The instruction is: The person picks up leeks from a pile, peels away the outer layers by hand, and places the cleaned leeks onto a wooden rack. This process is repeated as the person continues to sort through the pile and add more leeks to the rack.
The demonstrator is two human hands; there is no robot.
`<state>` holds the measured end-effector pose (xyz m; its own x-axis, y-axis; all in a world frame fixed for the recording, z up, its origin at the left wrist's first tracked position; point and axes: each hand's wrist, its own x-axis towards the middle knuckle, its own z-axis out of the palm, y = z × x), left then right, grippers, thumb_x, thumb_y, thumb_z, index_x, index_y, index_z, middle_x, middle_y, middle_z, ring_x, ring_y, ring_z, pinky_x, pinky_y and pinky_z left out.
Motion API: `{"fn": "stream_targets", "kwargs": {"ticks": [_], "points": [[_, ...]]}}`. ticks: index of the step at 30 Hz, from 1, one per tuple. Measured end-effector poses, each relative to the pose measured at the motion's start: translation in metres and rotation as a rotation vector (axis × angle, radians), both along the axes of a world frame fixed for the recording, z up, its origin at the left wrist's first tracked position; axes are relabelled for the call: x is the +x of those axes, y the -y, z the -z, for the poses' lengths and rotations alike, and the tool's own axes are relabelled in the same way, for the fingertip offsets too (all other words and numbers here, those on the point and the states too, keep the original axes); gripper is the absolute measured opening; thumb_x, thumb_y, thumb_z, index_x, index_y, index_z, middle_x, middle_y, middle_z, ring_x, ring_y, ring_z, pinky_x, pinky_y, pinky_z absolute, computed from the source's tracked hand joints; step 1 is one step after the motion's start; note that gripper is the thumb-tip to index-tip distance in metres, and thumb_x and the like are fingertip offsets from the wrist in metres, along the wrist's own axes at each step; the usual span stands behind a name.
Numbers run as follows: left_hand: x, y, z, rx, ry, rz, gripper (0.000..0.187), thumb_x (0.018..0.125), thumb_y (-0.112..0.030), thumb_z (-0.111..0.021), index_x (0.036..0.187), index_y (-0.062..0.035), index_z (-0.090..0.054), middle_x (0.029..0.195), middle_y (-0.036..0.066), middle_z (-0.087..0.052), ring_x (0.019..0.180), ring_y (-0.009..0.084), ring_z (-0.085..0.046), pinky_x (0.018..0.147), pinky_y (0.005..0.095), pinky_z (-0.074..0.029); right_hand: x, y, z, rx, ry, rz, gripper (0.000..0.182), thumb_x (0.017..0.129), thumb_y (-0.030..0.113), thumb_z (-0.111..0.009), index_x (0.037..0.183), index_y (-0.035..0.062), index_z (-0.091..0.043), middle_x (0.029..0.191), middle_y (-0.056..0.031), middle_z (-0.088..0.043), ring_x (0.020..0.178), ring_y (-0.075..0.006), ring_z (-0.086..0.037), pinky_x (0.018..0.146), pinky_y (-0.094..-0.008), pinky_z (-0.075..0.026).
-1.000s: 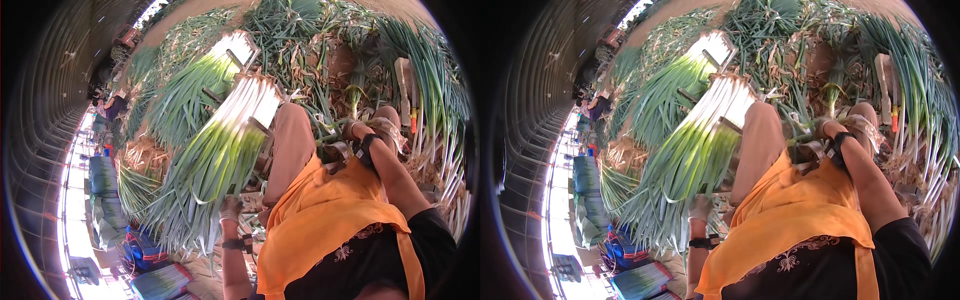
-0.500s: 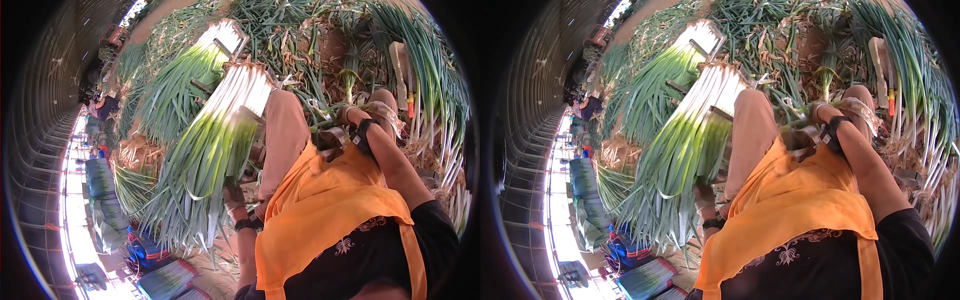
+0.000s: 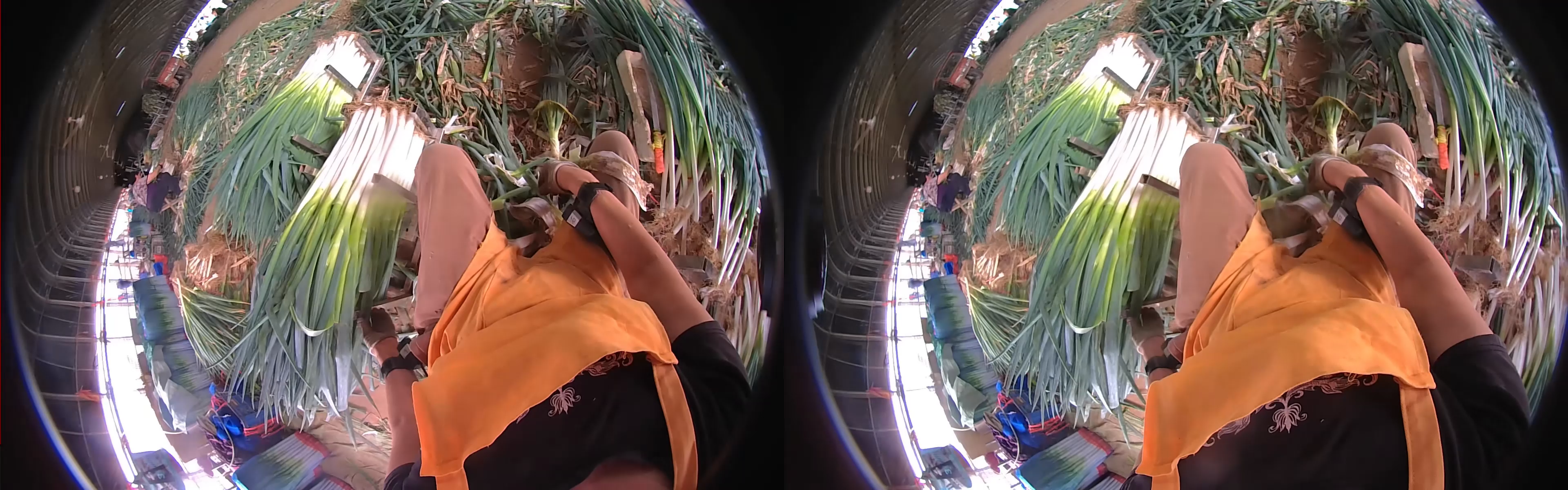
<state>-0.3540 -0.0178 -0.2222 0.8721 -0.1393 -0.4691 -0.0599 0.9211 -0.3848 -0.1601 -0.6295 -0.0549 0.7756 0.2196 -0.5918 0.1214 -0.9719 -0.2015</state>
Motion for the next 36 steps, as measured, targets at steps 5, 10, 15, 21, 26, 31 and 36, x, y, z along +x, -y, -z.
{"fn": "stream_targets", "kwargs": {"ticks": [5,10,15,21,26,31,36], "points": [[-0.002,0.057,-0.107,1.948,-0.13,0.45,0.032,0.085,-0.023,-0.049,0.114,-0.0103,-0.051,0.105,0.011,-0.059,0.097,0.0267,-0.056,0.089,0.0393,-0.042,0.006,0.004,0.02,-0.002,0.024,-0.049,0.037,0.074,0.035,-0.052,0.097,0.0096,-0.065,0.098,-0.0108,-0.063,0.087,-0.0272,-0.059,0.077,-0.0367,-0.046],[-0.001,0.045,-0.144,3.611,0.37,0.671,0.046,0.085,-0.015,-0.043,0.131,-0.0128,-0.038,0.119,0.012,-0.054,0.107,0.0304,-0.052,0.093,0.0382,-0.041,0.002,-0.008,-0.015,-0.084,-0.078,-0.108,0.04,0.076,0.035,-0.049,0.106,0.0118,-0.062,0.111,-0.0075,-0.059,0.101,-0.0245,-0.055,0.087,-0.0361,-0.044],[-0.005,-0.004,-0.104,3.194,-0.213,1.037,0.046,0.087,-0.017,-0.038,0.133,-0.0093,-0.034,0.118,0.013,-0.054,0.104,0.0241,-0.055,0.087,0.0326,-0.044,0.009,-0.003,0.01,-0.095,-0.098,-0.124,0.04,0.076,0.034,-0.049,0.107,0.012,-0.063,0.112,-0.0057,-0.059,0.1,-0.0242,-0.055,0.087,-0.0362,-0.044],[0.045,-0.015,-0.148,2.74,-0.955,1.137,0.053,0.09,-0.044,-0.034,0.119,-0.0035,-0.049,0.122,0.016,-0.051,0.108,0.0253,-0.051,0.092,0.0347,-0.037,0.002,-0.006,-0.006,-0.045,-0.059,0.006,0.04,0.073,0.036,-0.053,0.101,0.01,-0.065,0.101,-0.0089,-0.063,0.086,-0.0259,-0.06,0.078,-0.0364,-0.047],[0.056,-0.011,-0.163,2.762,-1.027,1.299,0.05,0.09,-0.042,-0.033,0.121,-0.0057,-0.047,0.125,0.014,-0.047,0.111,0.0241,-0.047,0.094,0.0354,-0.033,-0.003,-0.004,-0.006,0.003,-0.028,0.045,0.04,0.073,0.037,-0.053,0.1,0.0097,-0.065,0.098,-0.0092,-0.064,0.085,-0.0238,-0.06,0.076,-0.0354,-0.047],[0.064,-0.034,-0.169,2.819,-0.882,1.691,0.047,0.09,-0.039,-0.033,0.122,-0.0079,-0.045,0.128,0.012,-0.043,0.115,0.0229,-0.042,0.097,0.0361,-0.03,-0.005,-0.009,-0.01,-0.061,-0.081,0.185,0.046,0.069,0.038,-0.059,0.1,0.0053,-0.064,0.106,-0.0136,-0.061,0.093,-0.0266,-0.059,0.079,-0.0346,-0.047],[0.055,-0.044,-0.164,2.94,-0.689,2.075,0.044,0.09,-0.036,-0.033,0.124,-0.01,-0.043,0.13,0.01,-0.039,0.118,0.0218,-0.037,0.099,0.0368,-0.026,-0.002,-0.009,-0.003,-0.049,-0.15,0.216,0.046,0.067,0.038,-0.062,0.098,0.0042,-0.065,0.104,-0.0145,-0.061,0.091,-0.0253,-0.06,0.077,-0.0351,-0.048]]}}
